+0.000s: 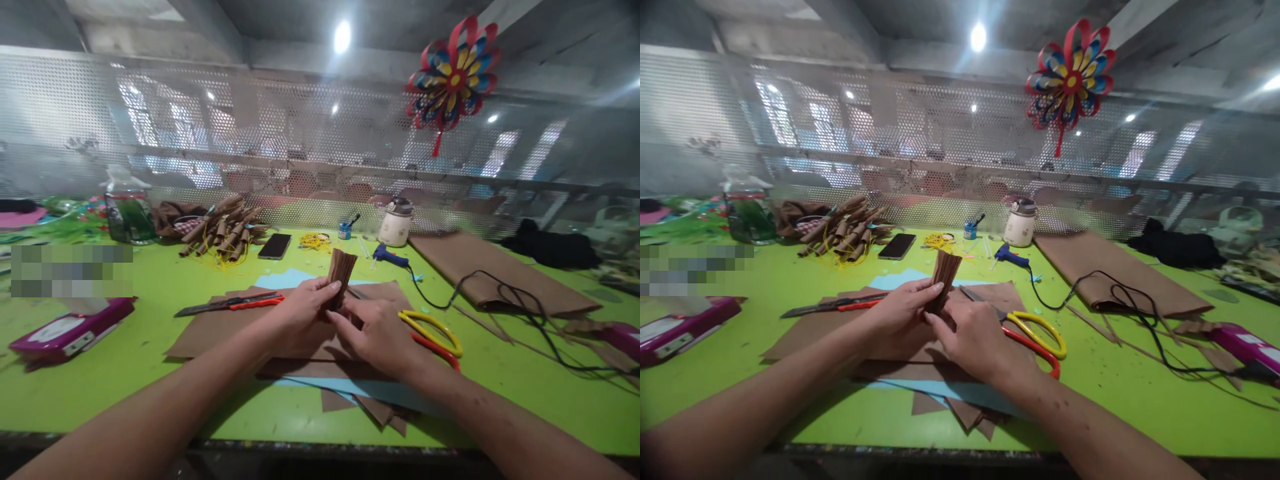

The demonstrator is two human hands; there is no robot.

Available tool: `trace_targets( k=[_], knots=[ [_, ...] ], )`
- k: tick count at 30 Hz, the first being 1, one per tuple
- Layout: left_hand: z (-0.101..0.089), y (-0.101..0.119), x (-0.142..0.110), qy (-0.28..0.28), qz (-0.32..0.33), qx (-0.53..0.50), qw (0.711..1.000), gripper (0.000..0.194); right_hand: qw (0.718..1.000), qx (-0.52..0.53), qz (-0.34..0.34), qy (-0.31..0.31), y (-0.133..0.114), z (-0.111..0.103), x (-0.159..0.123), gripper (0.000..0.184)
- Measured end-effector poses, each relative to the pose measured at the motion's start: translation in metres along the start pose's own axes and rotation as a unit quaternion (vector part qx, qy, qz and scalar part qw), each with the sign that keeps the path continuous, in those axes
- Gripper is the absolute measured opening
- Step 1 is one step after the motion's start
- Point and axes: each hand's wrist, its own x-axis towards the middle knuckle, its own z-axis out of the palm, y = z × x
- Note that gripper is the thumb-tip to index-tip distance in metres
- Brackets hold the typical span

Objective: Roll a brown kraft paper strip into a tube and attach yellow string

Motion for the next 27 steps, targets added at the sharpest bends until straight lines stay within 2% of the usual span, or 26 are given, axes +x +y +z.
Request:
trace_targets(
  k=[3, 6, 8, 12, 14, 17, 20, 23, 27],
  knots=[
    [-0.003, -0.002, 0.002, -0.003, -0.025, 0.032, 0.999, 0.026, 0.999, 0.031, 0.021, 0.029, 0.005, -0.006, 0.004, 0.027],
    [-0.006, -0.001, 0.002, -0.005, -0.059, 0.072, 0.996, 0.028, 0.988, 0.073, 0.096, 0.097, 0.02, -0.01, 0.012, 0.026],
    [-0.006, -0.001, 0.001, -0.002, -0.067, 0.093, 0.993, 0.028, 0.974, 0.125, 0.148, 0.12, 0.031, -0.01, 0.017, 0.026],
    [0.0, 0.003, -0.002, -0.02, -0.073, 0.149, 0.986, 0.029, 0.932, 0.302, 0.184, 0.077, 0.042, -0.008, 0.022, 0.052],
    [0.004, 0.007, -0.004, -0.037, -0.051, 0.206, 0.977, 0.028, 0.917, 0.352, 0.181, 0.055, 0.04, -0.007, 0.022, 0.055],
    [0.008, 0.011, -0.006, -0.048, -0.004, 0.313, 0.948, 0.028, 0.916, 0.359, 0.173, 0.049, 0.036, -0.007, 0.021, 0.044],
    [0.007, 0.011, -0.008, -0.042, 0.015, 0.381, 0.923, 0.027, 0.923, 0.344, 0.165, 0.05, 0.032, -0.008, 0.019, 0.033],
    [0.005, 0.009, -0.008, -0.05, 0.017, 0.392, 0.919, 0.029, 0.925, 0.341, 0.16, 0.051, 0.03, -0.009, 0.019, 0.029],
    [0.005, 0.005, -0.008, -0.032, 0.059, 0.389, 0.919, 0.031, 0.92, 0.346, 0.171, 0.066, 0.029, -0.008, 0.019, 0.024]
  ],
)
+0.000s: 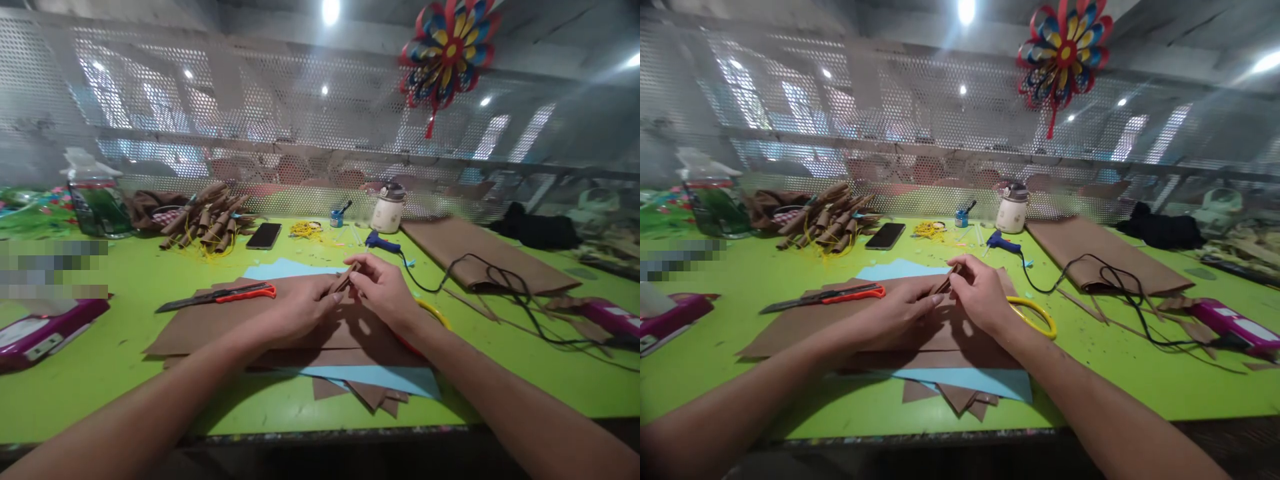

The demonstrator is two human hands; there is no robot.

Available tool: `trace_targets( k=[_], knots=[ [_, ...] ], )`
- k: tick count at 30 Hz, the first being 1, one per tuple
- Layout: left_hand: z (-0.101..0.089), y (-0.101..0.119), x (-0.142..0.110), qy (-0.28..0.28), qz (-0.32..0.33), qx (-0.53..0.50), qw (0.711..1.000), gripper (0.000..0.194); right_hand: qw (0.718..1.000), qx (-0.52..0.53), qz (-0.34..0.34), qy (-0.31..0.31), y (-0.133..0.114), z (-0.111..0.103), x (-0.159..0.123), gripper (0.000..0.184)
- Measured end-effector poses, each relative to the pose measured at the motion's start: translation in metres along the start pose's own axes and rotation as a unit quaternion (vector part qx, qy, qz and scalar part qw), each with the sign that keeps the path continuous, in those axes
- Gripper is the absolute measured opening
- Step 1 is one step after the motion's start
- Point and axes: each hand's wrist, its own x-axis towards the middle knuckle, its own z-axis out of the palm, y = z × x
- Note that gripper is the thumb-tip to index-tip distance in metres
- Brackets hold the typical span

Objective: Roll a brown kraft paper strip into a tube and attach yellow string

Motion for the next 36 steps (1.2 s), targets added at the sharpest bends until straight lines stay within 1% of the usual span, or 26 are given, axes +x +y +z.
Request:
trace_targets(
  k=[3, 6, 10, 11, 13, 15, 17, 20, 22, 24, 28, 31, 33, 36],
  knots=[
    [0.003, -0.001, 0.001, 0.008, 0.002, -0.001, 1.0, 0.034, 1.0, 0.003, -0.002, 0.018, 0.003, 0.001, 0.001, 0.023],
    [0.003, -0.002, 0.002, 0.013, 0.01, 0.015, 1.0, 0.037, 1.0, 0.016, -0.008, 0.022, 0.004, 0.001, 0.002, 0.027],
    [0.001, -0.002, 0.003, -0.012, 0.007, 0.028, 1.0, 0.039, 0.999, 0.036, -0.012, 0.012, 0.003, -0.001, 0.003, 0.031],
    [0.0, -0.002, 0.002, -0.02, 0.003, 0.013, 1.0, 0.039, 0.999, 0.036, -0.013, 0.009, 0.003, -0.002, 0.003, 0.031],
    [0.0, -0.003, 0.001, -0.039, -0.015, -0.06, 0.997, 0.04, 0.999, 0.032, -0.019, 0.005, 0.003, -0.004, 0.003, 0.033],
    [0.0, -0.003, 0.0, -0.064, -0.046, -0.16, 0.984, 0.038, 0.999, 0.025, -0.023, -0.002, 0.003, -0.005, 0.003, 0.034],
    [0.0, -0.002, -0.001, -0.084, -0.072, -0.219, 0.969, 0.035, 1.0, 0.018, -0.024, -0.009, 0.004, -0.006, 0.004, 0.035],
    [0.0, 0.002, -0.002, -0.085, -0.089, -0.224, 0.967, 0.034, 1.0, 0.017, -0.017, -0.016, 0.006, -0.009, 0.006, 0.035],
    [0.0, 0.004, -0.002, -0.081, -0.097, -0.225, 0.966, 0.035, 0.999, 0.034, -0.006, -0.019, 0.007, -0.01, 0.008, 0.035],
    [0.0, 0.004, -0.002, -0.08, -0.104, -0.248, 0.96, 0.035, 0.998, 0.062, 0.011, -0.022, 0.006, -0.012, 0.009, 0.034],
    [-0.001, 0.002, -0.003, -0.093, -0.114, -0.347, 0.926, 0.031, 0.994, 0.095, 0.037, -0.027, 0.002, -0.014, 0.011, 0.034],
    [0.001, -0.002, -0.003, -0.121, -0.122, -0.385, 0.907, 0.027, 0.993, 0.101, 0.025, -0.059, 0.0, -0.016, 0.011, 0.039],
    [0.004, -0.005, -0.003, -0.132, -0.12, -0.377, 0.909, 0.024, 0.993, 0.092, 0.014, -0.079, 0.0, -0.017, 0.011, 0.042],
    [0.006, -0.005, -0.004, -0.096, -0.098, -0.34, 0.93, 0.023, 0.995, 0.061, 0.005, -0.083, 0.002, -0.018, 0.01, 0.043]
  ],
)
